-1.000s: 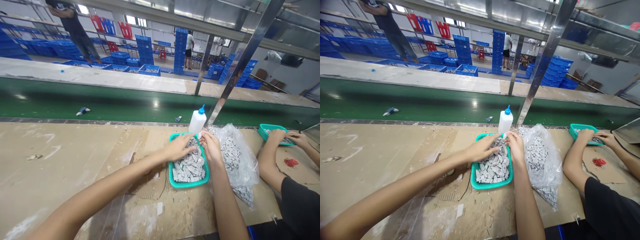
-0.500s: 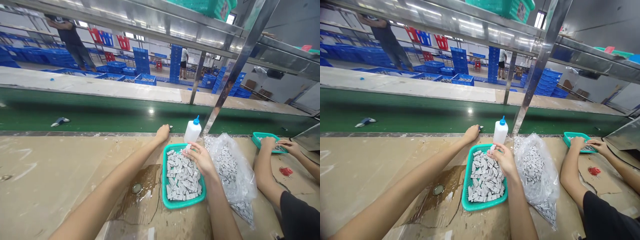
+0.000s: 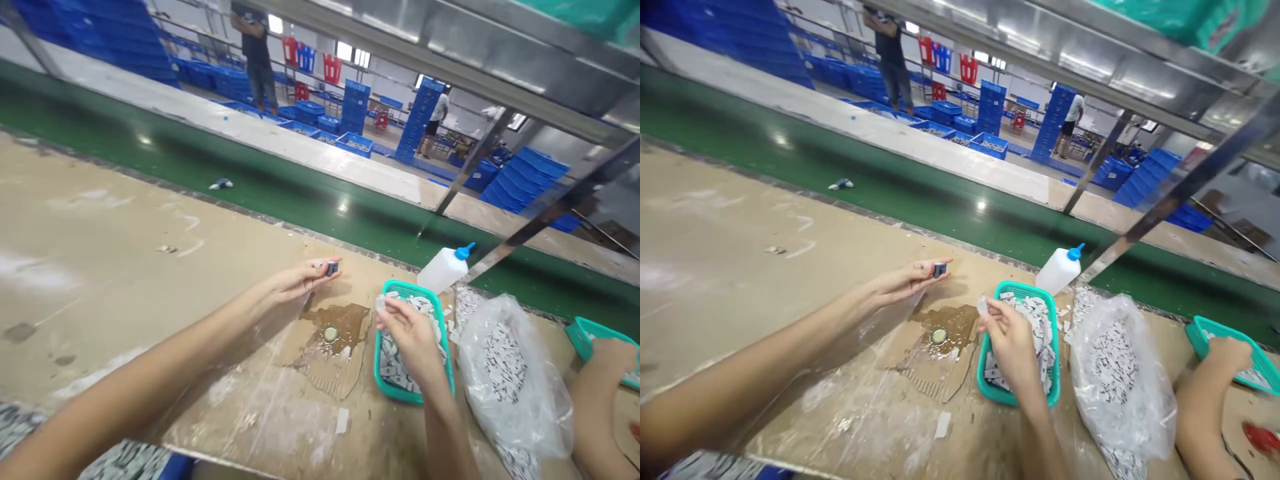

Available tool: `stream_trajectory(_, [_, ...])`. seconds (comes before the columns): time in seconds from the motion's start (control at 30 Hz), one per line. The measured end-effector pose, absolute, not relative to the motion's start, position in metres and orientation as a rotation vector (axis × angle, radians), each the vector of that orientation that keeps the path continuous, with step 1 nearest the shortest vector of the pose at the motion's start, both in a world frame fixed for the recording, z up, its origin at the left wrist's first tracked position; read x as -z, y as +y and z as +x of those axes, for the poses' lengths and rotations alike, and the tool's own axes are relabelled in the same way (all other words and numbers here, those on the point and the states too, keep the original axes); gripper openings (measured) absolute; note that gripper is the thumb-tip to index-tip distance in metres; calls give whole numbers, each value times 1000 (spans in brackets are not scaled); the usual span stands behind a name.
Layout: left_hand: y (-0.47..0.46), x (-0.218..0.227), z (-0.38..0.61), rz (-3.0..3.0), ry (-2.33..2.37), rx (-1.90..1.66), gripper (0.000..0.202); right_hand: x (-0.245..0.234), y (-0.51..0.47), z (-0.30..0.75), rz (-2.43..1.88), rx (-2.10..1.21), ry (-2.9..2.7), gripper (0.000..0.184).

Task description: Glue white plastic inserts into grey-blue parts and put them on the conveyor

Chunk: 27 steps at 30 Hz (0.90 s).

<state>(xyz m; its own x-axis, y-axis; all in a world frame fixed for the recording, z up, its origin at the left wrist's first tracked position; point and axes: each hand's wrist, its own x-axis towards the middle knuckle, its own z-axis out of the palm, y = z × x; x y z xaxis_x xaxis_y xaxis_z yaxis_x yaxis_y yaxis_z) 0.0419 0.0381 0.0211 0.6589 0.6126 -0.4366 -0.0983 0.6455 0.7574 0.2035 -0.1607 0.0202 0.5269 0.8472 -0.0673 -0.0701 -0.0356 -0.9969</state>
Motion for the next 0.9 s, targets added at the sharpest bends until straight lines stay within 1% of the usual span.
stream_trajectory(0.1, [18, -8, 8, 605, 774, -507, 17, -8, -151, 166, -1558, -874, -893, 31])
stream_trajectory(0.23, [12, -2, -10, 560, 709, -637, 14, 6, -150, 150, -1749, -609, -1269, 21])
stream_trajectory(0.3, [16, -4, -13, 580, 680, -691, 15, 8, -153, 152, -1745, -472, -1442, 20])
stream_trajectory(0.43, [21, -9, -16, 576, 674, -695, 16, 6, -156, 156, -1737, -345, -1677, 21])
stream_trajectory(0.57, [18, -5, -13, 555, 585, -624, 17, 4, -156, 154, -1812, -259, -1793, 22])
stream_trajectory(0.77, [12, 2, -8, 692, 546, -604, 13, 3, -155, 152, -1815, -244, -1851, 22])
stream_trajectory(0.9, [11, 1, -9, 807, 581, -595, 21, 2, -154, 151, -1809, -220, -1893, 23])
